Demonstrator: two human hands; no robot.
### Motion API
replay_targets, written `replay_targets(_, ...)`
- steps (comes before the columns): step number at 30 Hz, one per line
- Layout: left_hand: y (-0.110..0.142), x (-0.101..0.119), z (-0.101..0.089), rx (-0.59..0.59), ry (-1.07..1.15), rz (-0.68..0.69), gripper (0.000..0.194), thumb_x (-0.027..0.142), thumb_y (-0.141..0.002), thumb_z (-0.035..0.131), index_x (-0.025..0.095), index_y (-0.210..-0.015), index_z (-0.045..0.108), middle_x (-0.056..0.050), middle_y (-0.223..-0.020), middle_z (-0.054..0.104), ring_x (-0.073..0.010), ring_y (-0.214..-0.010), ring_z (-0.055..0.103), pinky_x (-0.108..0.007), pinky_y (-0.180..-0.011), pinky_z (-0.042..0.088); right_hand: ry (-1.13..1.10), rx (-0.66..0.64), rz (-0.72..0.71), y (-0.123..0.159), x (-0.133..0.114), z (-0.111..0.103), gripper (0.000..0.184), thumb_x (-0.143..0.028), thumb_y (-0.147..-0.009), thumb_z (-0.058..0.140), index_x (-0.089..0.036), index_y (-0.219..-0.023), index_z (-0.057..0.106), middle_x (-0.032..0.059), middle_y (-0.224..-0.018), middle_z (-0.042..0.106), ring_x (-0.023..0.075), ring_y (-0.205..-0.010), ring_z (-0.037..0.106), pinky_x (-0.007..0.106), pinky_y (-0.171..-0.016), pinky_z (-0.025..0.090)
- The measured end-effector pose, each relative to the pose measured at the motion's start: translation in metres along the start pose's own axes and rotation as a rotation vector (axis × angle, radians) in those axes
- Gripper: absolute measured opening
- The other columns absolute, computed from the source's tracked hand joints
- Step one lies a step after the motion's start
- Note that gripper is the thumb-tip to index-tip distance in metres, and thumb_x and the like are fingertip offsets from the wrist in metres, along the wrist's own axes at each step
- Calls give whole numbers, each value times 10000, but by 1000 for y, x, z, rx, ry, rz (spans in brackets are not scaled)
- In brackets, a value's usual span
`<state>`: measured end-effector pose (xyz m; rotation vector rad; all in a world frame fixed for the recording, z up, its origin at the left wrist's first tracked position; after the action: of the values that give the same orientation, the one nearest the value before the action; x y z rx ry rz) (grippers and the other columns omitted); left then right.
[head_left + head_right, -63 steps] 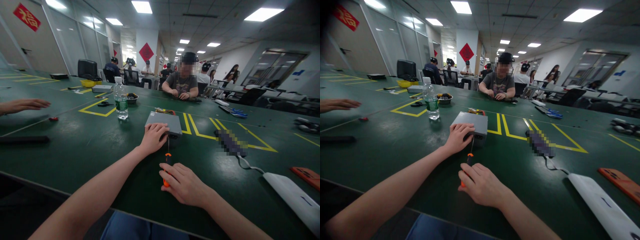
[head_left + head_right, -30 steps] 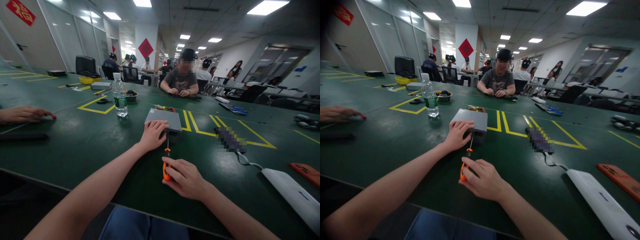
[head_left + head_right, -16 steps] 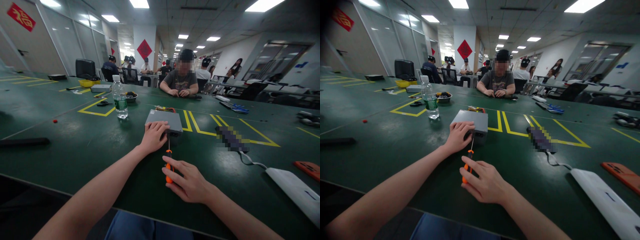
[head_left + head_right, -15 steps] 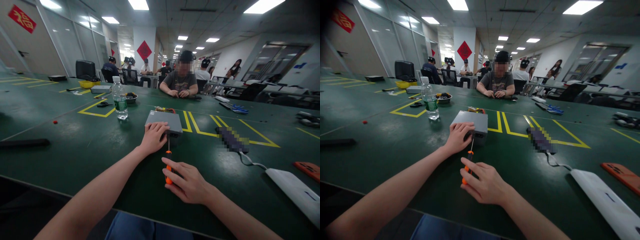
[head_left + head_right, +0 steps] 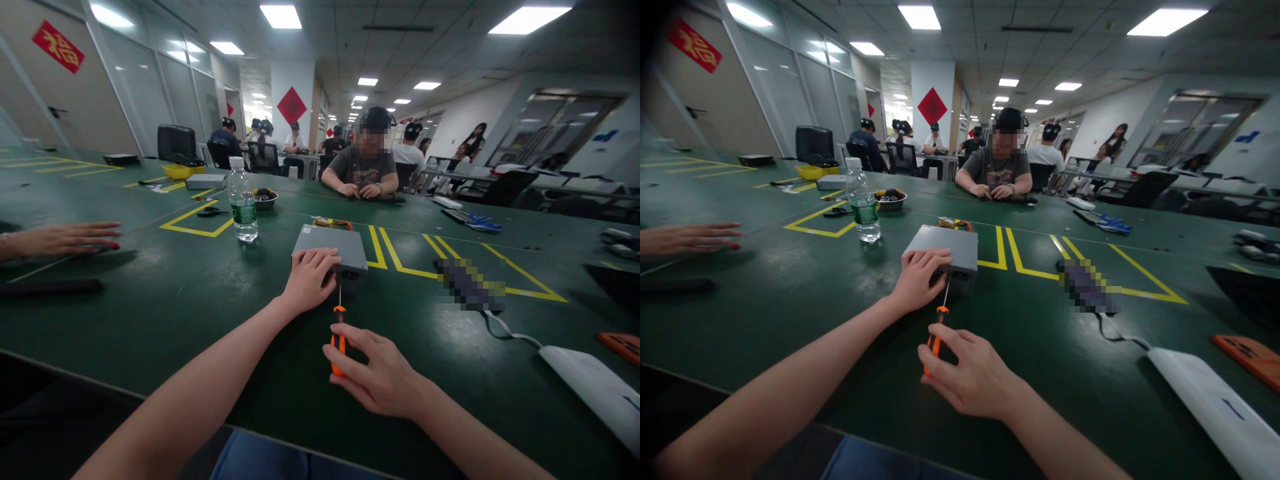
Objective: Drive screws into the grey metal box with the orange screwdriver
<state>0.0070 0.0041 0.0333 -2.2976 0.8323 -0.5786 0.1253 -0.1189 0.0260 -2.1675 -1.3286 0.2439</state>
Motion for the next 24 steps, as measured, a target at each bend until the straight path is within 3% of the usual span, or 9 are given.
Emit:
replay_targets(6, 0, -1, 1, -5, -5, -4, 281, 212, -810, 500, 251, -1086, 527, -13, -1246, 550, -205, -1157, 451, -396, -947, 265, -26, 88, 22, 4, 2, 6, 175, -307, -865, 520, -139, -912, 507, 160, -1028, 617, 168, -839, 625, 255, -655, 510)
replay_targets(10, 0, -1, 1, -8, -12, -9, 277, 222, -816, 501, 257, -1090, 530, -10, -1251, 545, -208, -1159, 449, -400, -950, 267, -74, 34, 84, 1, 3, 4, 288, -371, -886, 452, -133, -1042, 491, 165, -1058, 592, 196, -917, 608, 308, -729, 520)
replay_targets(13, -1, -1, 0, -6, -8, -12, 267, 226, -823, 497, 257, -1086, 529, -10, -1244, 551, -204, -1158, 451, -399, -950, 267, -45, -28, 40, -4, 0, 0, 303, -295, -903, 387, -146, -1143, 495, 167, -1077, 573, 206, -956, 590, 319, -732, 519)
replay_targets(20, 0, -1, 1, -1, -8, -5, 266, 228, -827, 493, 256, -1090, 524, -3, -1248, 548, -195, -1163, 446, -395, -949, 270, -6, 136, 4, 2, 2, 1, 182, -302, -856, 550, -136, -928, 527, 165, -1051, 617, 157, -813, 616, 268, -671, 517)
replay_targets(24, -1, -1, 0, -6, -12, -6, 264, 231, -827, 490, 255, -1088, 528, -7, -1245, 549, -198, -1151, 454, -395, -949, 269, -45, 116, 48, 4, 4, 5, 245, -375, -842, 561, -147, -917, 512, 150, -1027, 625, 170, -816, 619, 290, -687, 522)
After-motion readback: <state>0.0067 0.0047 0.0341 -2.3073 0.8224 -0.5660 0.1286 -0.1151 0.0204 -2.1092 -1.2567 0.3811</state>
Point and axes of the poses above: each hand's wrist, its own y-axis away from the middle knuckle, its own z-axis out of the palm, x = y × z, the point moved 4 cm from there along -y, towards the middle knuckle
